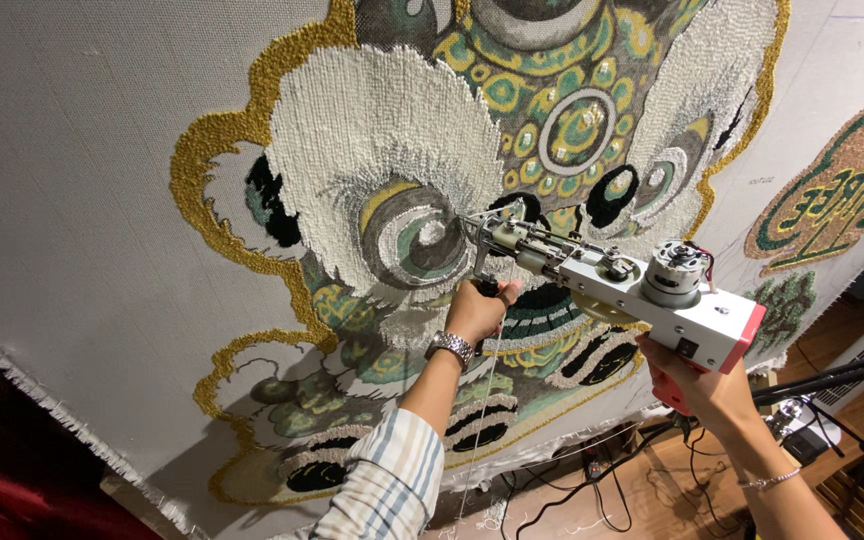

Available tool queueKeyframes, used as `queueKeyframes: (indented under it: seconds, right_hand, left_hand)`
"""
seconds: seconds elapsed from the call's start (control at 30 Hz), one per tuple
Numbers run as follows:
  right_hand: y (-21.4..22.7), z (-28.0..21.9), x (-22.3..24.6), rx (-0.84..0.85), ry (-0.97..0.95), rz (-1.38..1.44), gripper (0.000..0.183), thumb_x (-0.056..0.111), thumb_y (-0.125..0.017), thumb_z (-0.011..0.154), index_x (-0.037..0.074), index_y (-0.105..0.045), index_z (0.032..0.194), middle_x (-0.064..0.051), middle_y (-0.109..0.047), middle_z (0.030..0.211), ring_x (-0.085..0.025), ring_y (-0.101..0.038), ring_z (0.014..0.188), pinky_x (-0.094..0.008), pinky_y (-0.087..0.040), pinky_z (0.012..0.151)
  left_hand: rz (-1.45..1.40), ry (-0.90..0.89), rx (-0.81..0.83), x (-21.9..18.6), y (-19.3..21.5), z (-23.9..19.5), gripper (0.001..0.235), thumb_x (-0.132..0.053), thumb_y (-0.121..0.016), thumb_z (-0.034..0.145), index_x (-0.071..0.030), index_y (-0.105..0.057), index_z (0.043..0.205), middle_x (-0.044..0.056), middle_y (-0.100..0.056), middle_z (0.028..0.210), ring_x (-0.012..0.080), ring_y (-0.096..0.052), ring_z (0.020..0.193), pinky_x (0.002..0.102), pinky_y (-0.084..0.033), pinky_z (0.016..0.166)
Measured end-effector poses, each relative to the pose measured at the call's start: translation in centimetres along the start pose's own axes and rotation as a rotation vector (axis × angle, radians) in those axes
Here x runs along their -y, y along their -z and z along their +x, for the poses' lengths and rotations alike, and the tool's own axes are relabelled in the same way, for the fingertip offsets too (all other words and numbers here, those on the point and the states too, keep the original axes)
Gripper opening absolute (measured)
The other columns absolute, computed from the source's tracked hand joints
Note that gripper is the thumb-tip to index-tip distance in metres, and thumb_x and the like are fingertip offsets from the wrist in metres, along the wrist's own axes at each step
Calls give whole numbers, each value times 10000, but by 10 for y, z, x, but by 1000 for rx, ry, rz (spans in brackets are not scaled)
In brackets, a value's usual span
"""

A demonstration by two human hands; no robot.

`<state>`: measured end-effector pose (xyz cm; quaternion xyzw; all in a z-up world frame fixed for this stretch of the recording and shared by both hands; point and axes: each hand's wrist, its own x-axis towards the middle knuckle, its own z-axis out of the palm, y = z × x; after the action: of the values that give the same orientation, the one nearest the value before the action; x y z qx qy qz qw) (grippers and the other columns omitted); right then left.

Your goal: The person uses a handheld tufting gun to apply white yarn to a large canvas featuring a cartoon character design. They guide the tool along the contours of the character's eye and facial features, filling in the pattern with loops of yarn.

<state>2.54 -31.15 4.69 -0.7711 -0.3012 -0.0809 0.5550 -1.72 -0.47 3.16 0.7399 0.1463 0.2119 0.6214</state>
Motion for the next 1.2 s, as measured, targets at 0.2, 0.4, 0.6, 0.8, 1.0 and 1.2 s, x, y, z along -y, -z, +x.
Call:
queueKeyframes:
  seconds: [0.2, 0.4, 0.6, 0.8, 1.0, 1.2]
  right_hand:
    - [-1, 0, 0, 0, 3, 1, 287, 284, -769, 863, 34, -664, 767, -46, -642, 621, -149, -593, 533, -303, -466, 507]
    - [1, 0, 1, 8, 30, -65, 267, 291, -757, 860, 42, -682, 798, -36, -664, 618, -138, -614, 525, -298, -499, 509]
    - [-2, -4, 8, 7, -90, 47, 255, 249, -759, 853, 16, -660, 821, -67, -604, 567, -145, -524, 442, -312, -401, 392]
    - [-6, -3, 14, 4, -124, 44, 289, 240, -768, 869, -10, -643, 795, -66, -577, 562, -143, -495, 433, -313, -373, 388]
    - [-19, -3, 31, -27, -54, 43, 239, 221, -778, 836, 17, -652, 833, -32, -587, 563, -108, -502, 428, -282, -383, 376]
    - [-32, -4, 44, 5, -142, 88, 249, 220, -766, 858, 8, -638, 835, -57, -533, 528, -134, -450, 390, -313, -328, 353]
  left_hand:
    - [-16, 26, 16, 2, -1, 2, 347, -415, -773, 878, -69, -761, 903, 23, -602, 525, 114, -556, 406, 296, -441, 419]
    - [31, 48, 16, -1, 0, 1, 378, -439, -770, 880, -62, -766, 902, 21, -621, 536, 118, -581, 414, 293, -466, 428]
    - [-12, 35, 21, 1, 0, 1, 366, -430, -777, 872, -66, -758, 911, 22, -616, 536, 121, -579, 414, 296, -461, 425]
    - [-8, 33, 13, 3, 2, 5, 353, -427, -772, 871, -77, -786, 912, 19, -605, 528, 116, -561, 406, 294, -448, 413]
    - [51, 34, -11, 7, 9, 18, 400, -420, -766, 891, -21, -772, 891, 28, -687, 640, 115, -566, 416, 293, -458, 414]
    - [117, 37, 24, 10, 23, 34, 355, -410, -760, 886, -56, -768, 914, 40, -776, 767, 116, -545, 396, 298, -462, 405]
